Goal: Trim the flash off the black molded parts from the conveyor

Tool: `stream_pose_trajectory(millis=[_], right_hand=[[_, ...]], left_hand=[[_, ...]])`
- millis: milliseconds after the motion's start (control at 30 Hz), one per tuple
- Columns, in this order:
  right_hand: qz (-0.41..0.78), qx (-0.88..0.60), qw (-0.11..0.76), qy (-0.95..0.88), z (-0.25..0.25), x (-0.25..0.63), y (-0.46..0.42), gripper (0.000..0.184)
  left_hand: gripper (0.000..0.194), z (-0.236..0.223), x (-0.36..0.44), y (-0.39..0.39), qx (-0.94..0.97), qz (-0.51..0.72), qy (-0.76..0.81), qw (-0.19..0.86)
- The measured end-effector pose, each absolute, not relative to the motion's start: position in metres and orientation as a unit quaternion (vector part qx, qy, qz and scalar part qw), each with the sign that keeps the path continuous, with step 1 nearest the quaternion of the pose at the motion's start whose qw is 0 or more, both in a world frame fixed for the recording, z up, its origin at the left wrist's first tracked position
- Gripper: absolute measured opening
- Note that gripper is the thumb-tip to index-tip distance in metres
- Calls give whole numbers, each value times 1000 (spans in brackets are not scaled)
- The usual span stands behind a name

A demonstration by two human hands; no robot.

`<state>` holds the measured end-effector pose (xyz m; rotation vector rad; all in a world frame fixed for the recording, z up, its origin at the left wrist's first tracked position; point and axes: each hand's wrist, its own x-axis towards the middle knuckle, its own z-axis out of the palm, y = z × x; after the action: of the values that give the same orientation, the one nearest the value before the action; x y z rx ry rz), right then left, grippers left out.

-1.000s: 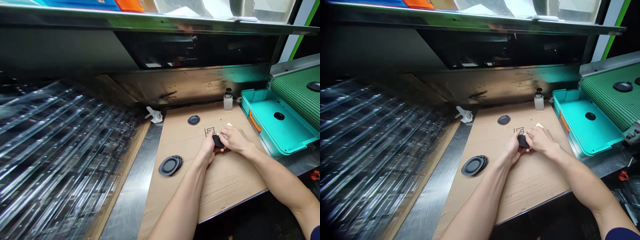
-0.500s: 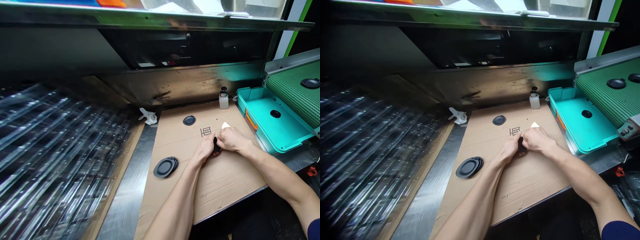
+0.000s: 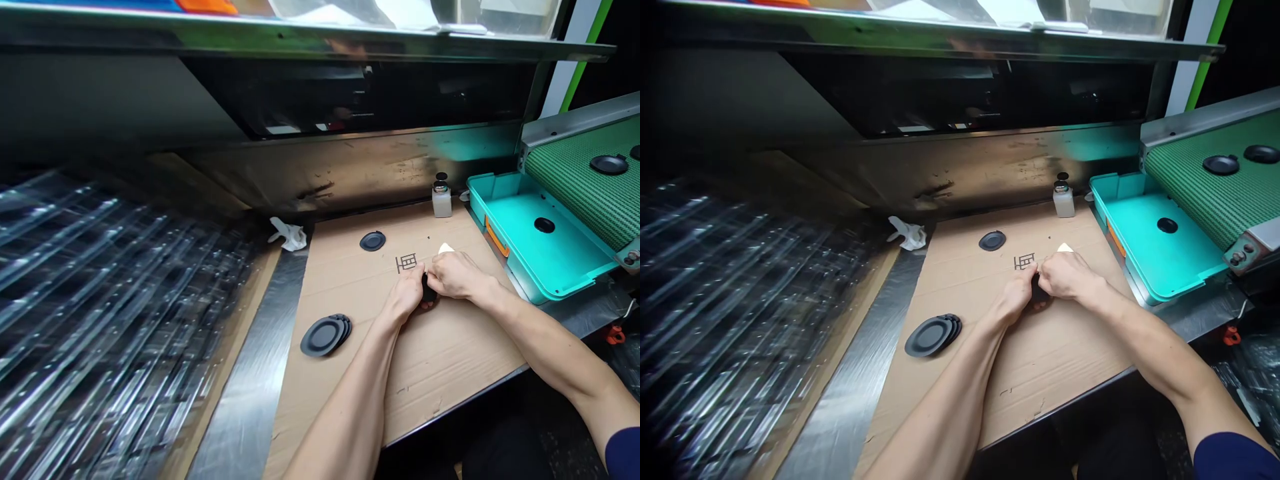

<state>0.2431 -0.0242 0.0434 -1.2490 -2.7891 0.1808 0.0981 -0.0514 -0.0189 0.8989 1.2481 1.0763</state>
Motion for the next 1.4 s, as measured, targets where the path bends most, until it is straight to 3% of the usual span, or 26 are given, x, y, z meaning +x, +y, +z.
stream_pose_trajectory(millis=[600,800,900,1067,1400], right_hand=[[70,-458,48,-885,45,248,-26,27],[86,-470,197,-856,35,257,-10,41],[132,-458,246,-844,34,259,-6,34],[206,-442,259,-834,33,254,-10,27],[159,-383,232,-880,17,253,-5,15]], left_hand=[[55,-11,104,-52,365,453,551,598],[66,12,85,-41,98,472,467,741],[67,15,77,-38,50,472,442,761],[71,10,79,-38,70,470,436,764],[67,10,102,-45,219,459,506,697]])
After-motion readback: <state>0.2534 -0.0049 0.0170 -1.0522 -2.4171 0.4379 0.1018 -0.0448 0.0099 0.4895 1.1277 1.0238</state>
